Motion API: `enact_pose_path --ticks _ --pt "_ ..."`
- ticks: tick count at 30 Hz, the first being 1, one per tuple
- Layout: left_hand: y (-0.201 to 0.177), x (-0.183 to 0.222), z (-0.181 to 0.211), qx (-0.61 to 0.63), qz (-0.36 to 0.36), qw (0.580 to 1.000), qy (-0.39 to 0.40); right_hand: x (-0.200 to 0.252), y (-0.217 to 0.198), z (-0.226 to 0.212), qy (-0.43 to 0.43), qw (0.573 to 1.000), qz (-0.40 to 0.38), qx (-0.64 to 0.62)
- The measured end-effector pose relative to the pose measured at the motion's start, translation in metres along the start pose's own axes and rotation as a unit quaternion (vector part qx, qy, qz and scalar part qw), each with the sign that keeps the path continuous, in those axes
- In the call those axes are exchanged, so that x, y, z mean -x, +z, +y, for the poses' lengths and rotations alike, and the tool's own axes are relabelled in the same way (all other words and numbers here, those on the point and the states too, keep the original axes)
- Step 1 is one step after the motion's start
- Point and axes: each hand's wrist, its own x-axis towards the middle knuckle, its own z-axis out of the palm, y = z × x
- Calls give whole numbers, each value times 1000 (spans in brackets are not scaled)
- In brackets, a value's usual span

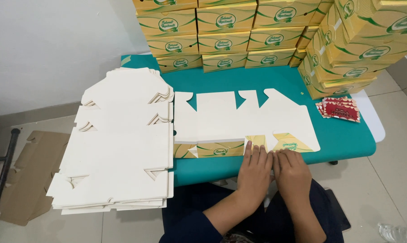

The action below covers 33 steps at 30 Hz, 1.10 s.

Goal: The person assembles flat cardboard pieces into small boxes by folding the sides and tucking the flaps. They place a small red packet inside each box, close the lid, and set the finished box aside. The person repeats this process with multiple cardboard pieces.

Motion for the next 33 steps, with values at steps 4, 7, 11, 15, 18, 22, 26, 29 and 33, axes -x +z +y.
enact_pose_path --ticks 4,7,11,15,18,22,26,29,33 --pt "4 3 4 -7 8 1000 0 -1 -6 16 -10 999 14 32" --pt "4 3 4 -39 -31 999 2 9 -8 39 28 992 47 111" --pt "8 4 5 -37 -41 998 13 15 -6 45 65 974 52 209" --pt "13 6 9 -30 -36 999 3 1 -4 15 11 989 61 132" --pt "17 6 14 -52 -36 998 -2 4 7 0 -17 998 54 31" --pt "18 7 13 -51 -55 997 6 2 -8 9 -8 998 58 40" --pt "18 14 5 -50 -17 998 16 22 -7 58 75 984 51 156" --pt "9 23 -2 -49 -36 997 49 28 -11 104 99 986 6 137" --pt "0 41 -16 72 16 992 100 26 -23 145 58 981 -180 38"
